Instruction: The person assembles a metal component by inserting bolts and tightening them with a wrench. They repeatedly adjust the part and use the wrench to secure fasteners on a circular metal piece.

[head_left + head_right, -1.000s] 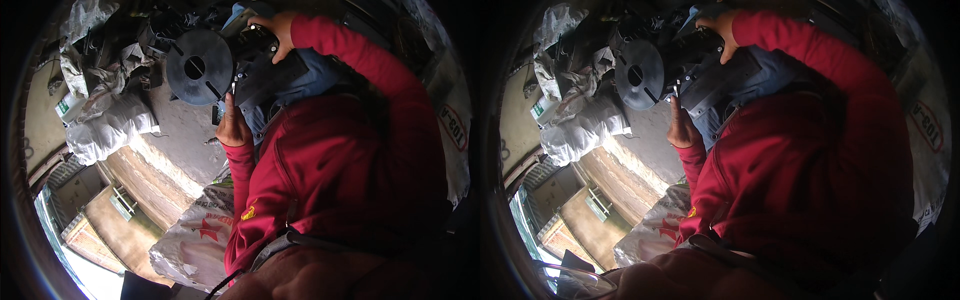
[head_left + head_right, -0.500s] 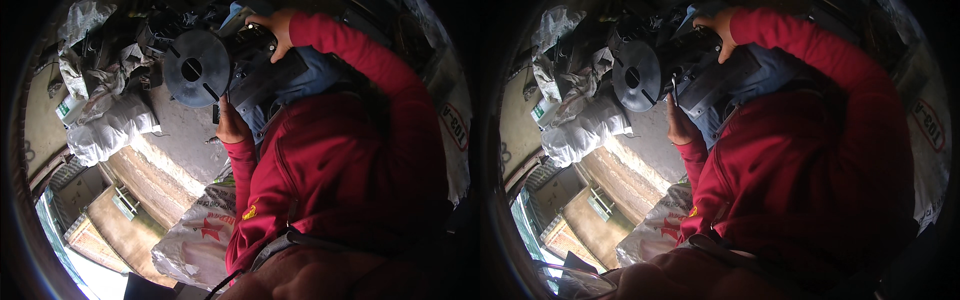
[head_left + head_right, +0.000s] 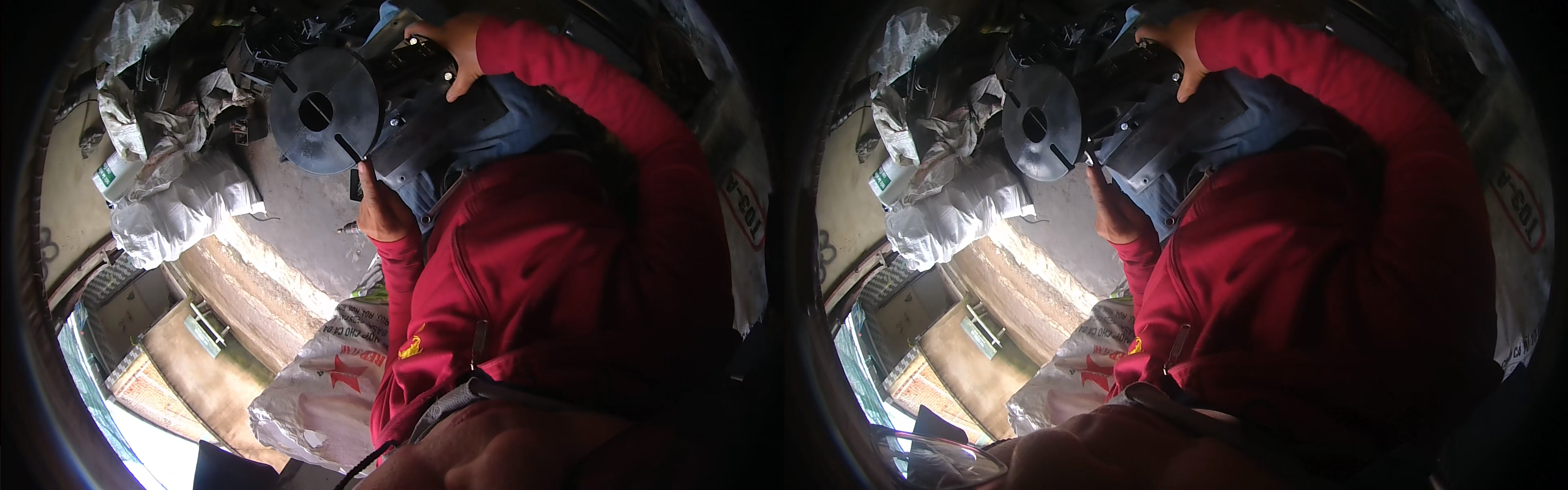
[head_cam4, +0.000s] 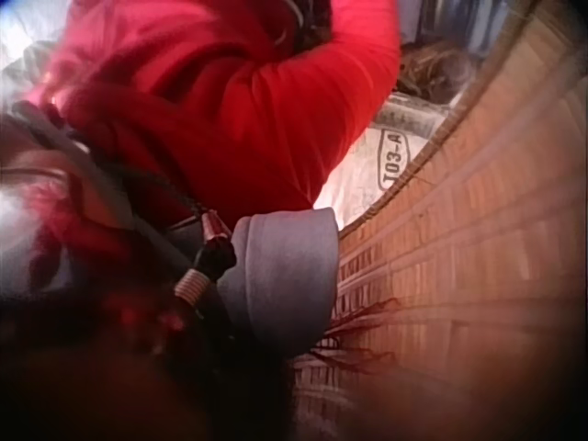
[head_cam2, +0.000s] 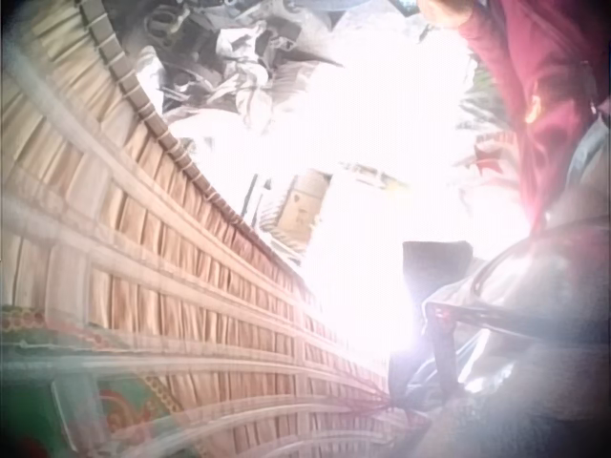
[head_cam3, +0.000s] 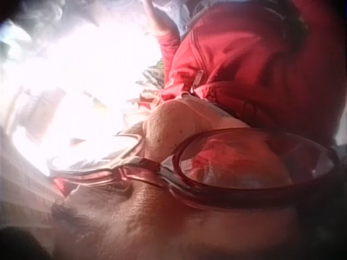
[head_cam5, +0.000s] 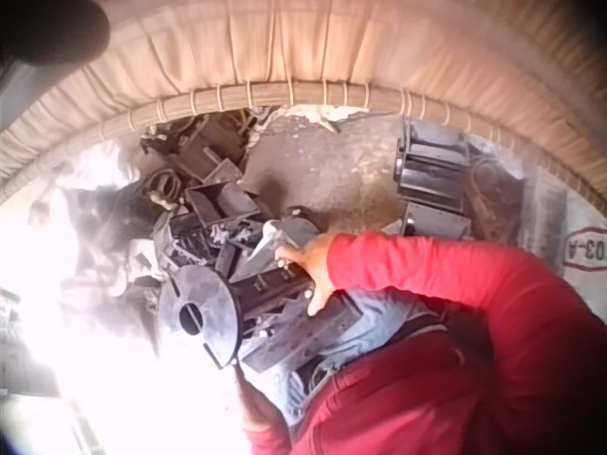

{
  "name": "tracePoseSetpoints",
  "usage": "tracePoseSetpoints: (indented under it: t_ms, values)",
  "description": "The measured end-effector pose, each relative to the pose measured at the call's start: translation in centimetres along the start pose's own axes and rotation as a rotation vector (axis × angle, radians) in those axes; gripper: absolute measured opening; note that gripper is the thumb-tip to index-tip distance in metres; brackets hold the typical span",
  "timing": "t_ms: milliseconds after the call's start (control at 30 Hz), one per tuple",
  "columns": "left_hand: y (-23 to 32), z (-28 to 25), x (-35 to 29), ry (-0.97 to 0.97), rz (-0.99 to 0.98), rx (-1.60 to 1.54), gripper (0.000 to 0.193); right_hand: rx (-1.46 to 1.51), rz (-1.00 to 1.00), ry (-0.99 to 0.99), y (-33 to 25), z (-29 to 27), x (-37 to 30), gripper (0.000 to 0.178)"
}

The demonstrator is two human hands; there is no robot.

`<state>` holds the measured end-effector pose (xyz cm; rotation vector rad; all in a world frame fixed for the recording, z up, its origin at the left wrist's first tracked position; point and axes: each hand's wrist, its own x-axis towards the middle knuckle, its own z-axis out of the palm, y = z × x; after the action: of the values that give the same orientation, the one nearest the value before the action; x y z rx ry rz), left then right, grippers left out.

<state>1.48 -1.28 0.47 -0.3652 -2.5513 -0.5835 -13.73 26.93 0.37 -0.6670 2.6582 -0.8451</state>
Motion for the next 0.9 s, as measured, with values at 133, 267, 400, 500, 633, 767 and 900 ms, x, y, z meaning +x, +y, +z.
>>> tracePoseSetpoints:
  t_ms: [133, 267, 400, 500, 633, 767, 900]
  values:
    - [-1.4, 2.0, -1.1, 0.02, 0.128, -0.048, 0.052, 0.016, -0.07, 0.035, -0.1, 0.6, 0.4, 0.102]
    - [-0.7, 1.6, -0.3, -0.015, 0.157, 0.011, 0.053, 0.006, -0.044, -0.007, -0.1, 0.3, 0.3, 0.102]
    - [0.3, 1.5, 0.1, 0.284, 0.26, -0.245, 0.053, 0.011, -0.019, 0.002, -0.2, 0.1, 0.1, 0.102]
    - [-1.1, 2.8, -0.5, -0.113, 0.072, -0.063, 0.052, 0.0, -0.03, 0.005, -0.3, 0.1, 0.3, 0.101]
    - [-0.4, 1.7, -0.2, 0.069, 0.157, -0.118, 0.054, -0.038, -0.008, -0.037, -1.1, -0.7, 0.2, 0.101]
    - [-0.2, 1.0, -0.6, 0.197, 0.262, -0.26, 0.056, 0.027, -0.036, 0.004, -0.6, -0.5, -0.2, 0.101]
    - [-1.2, 2.4, -0.4, -0.103, 0.066, -0.088, 0.054, -0.037, -0.014, -0.013, -0.8, -0.5, 0.5, 0.102]
